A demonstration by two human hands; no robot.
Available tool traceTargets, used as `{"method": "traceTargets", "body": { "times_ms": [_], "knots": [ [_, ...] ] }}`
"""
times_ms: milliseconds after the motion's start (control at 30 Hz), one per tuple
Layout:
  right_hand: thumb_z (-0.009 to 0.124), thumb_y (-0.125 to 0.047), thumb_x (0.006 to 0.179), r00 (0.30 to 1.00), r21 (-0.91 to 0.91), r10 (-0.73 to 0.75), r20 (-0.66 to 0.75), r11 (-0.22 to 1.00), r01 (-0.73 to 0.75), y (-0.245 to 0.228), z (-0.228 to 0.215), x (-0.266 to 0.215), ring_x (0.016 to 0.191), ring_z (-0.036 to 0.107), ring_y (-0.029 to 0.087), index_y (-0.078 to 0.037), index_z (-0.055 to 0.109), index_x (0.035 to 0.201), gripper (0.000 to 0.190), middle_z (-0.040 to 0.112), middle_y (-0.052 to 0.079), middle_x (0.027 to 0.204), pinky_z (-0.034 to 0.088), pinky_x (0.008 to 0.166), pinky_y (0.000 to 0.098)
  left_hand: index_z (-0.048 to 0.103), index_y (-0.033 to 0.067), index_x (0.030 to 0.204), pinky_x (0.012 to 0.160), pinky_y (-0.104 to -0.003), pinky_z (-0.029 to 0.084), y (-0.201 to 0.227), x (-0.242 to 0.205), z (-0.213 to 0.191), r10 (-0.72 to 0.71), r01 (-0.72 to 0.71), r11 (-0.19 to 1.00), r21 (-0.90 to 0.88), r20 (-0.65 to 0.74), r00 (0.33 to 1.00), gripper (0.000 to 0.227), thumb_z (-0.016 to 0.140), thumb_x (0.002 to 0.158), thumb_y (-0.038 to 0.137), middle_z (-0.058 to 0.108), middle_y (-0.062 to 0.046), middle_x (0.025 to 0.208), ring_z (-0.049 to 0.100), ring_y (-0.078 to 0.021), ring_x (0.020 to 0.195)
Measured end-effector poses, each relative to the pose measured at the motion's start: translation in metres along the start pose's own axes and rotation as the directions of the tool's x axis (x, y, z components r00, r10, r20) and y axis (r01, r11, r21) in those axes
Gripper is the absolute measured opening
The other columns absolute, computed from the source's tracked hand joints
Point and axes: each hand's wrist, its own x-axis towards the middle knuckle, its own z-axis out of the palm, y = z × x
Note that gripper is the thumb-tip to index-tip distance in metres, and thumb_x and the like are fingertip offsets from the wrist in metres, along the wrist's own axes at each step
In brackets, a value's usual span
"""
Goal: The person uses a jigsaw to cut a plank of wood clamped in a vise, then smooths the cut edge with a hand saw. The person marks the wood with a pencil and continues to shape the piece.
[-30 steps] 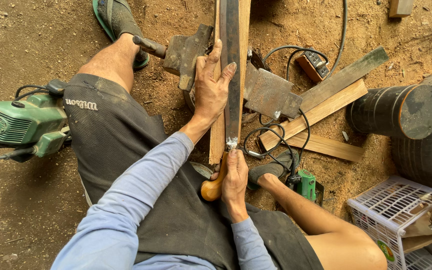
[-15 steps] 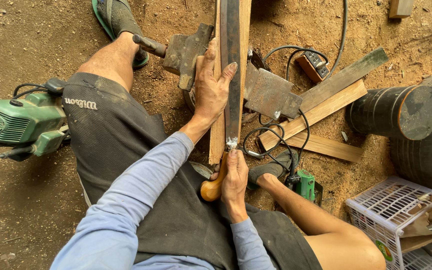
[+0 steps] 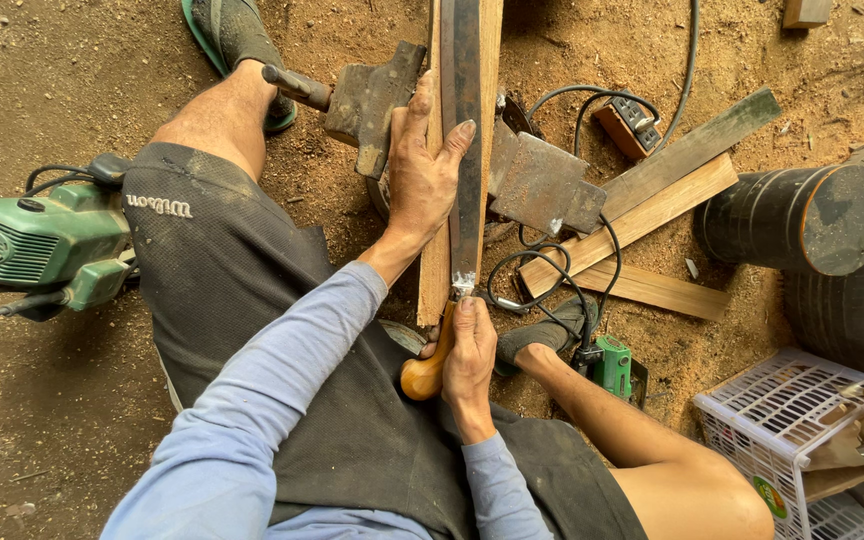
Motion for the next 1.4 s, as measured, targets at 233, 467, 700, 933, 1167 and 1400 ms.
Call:
{"method": "traceTargets", "body": {
  "times_ms": [233,467,700,933,1167,1400],
  "knots": [
    [0.043,-0.046,0.106,1.000,0.007,0.007,-0.001,1.000,-0.007,-0.003,-0.001,0.002,0.050,0.059,0.013,-0.008,0.051,0.091,0.042,0.057,0.006,0.070,0.051,0.046,0.0240,0.039,0.0187,0.159,0.094,-0.033,0.058,-0.006,0.000,0.003,0.035,-0.035,0.999,0.017,-0.014,0.999,0.064,0.070,0.104,0.032,0.050,-0.005,0.112,0.059,-0.0171,0.103],
    [0.042,-0.045,0.109,0.998,-0.175,-0.059,0.036,0.982,0.065,-0.009,-0.026,0.002,0.062,0.062,0.014,-0.006,0.063,0.102,0.046,0.064,0.005,0.079,0.050,0.055,0.0246,0.031,0.0255,0.164,0.090,-0.036,0.055,-0.032,0.002,0.008,0.156,-0.155,0.970,0.186,0.009,0.988,0.062,0.062,0.112,0.042,0.047,-0.002,0.105,0.050,-0.0165,0.096],
    [0.058,-0.029,0.103,0.947,-0.338,0.168,-0.273,0.905,-0.259,-0.023,-0.171,0.095,0.060,0.063,0.015,0.000,0.062,0.105,0.029,0.065,0.010,0.080,0.053,0.054,0.0280,0.037,0.0289,0.164,0.089,-0.034,0.060,-0.040,0.003,-0.002,0.073,-0.087,0.977,0.193,0.077,0.994,0.055,0.063,0.118,0.044,0.050,-0.007,0.108,0.055,-0.0164,0.097],
    [0.066,-0.017,0.095,0.952,-0.521,0.278,-0.126,0.798,-0.302,0.106,-0.223,0.162,0.065,0.067,0.018,0.000,0.076,0.105,0.022,0.072,0.010,0.082,0.054,0.059,0.0316,0.038,0.0144,0.160,0.125,-0.042,0.039,-0.022,-0.004,-0.020,0.197,-0.222,0.962,0.161,0.154,0.968,0.046,0.062,0.127,0.037,0.049,-0.011,0.160,0.048,-0.0254,0.145],
    [0.062,-0.004,0.087,0.967,-0.973,-0.121,0.225,-0.083,0.216,0.253,-0.195,0.204,0.077,0.073,0.036,0.000,0.068,0.092,0.009,0.071,0.022,0.081,0.059,0.062,0.0442,0.035,0.0081,0.164,0.138,-0.051,0.020,-0.008,0.000,-0.018,0.099,-0.134,0.950,0.282,0.134,0.986,0.061,0.052,0.118,0.044,0.036,-0.020,0.170,0.033,-0.0347,0.162],
    [0.054,-0.009,0.096,0.955,-0.958,-0.116,0.271,-0.131,0.256,0.246,-0.202,0.201,0.073,0.072,0.036,-0.004,0.059,0.094,0.008,0.070,0.020,0.079,0.058,0.061,0.0451,0.043,0.0161,0.157,0.099,-0.038,0.059,0.008,-0.003,-0.005,-0.167,0.138,0.958,0.251,0.100,0.981,0.056,0.054,0.107,0.040,0.051,-0.012,0.111,0.059,-0.0239,0.103]
  ]
}}
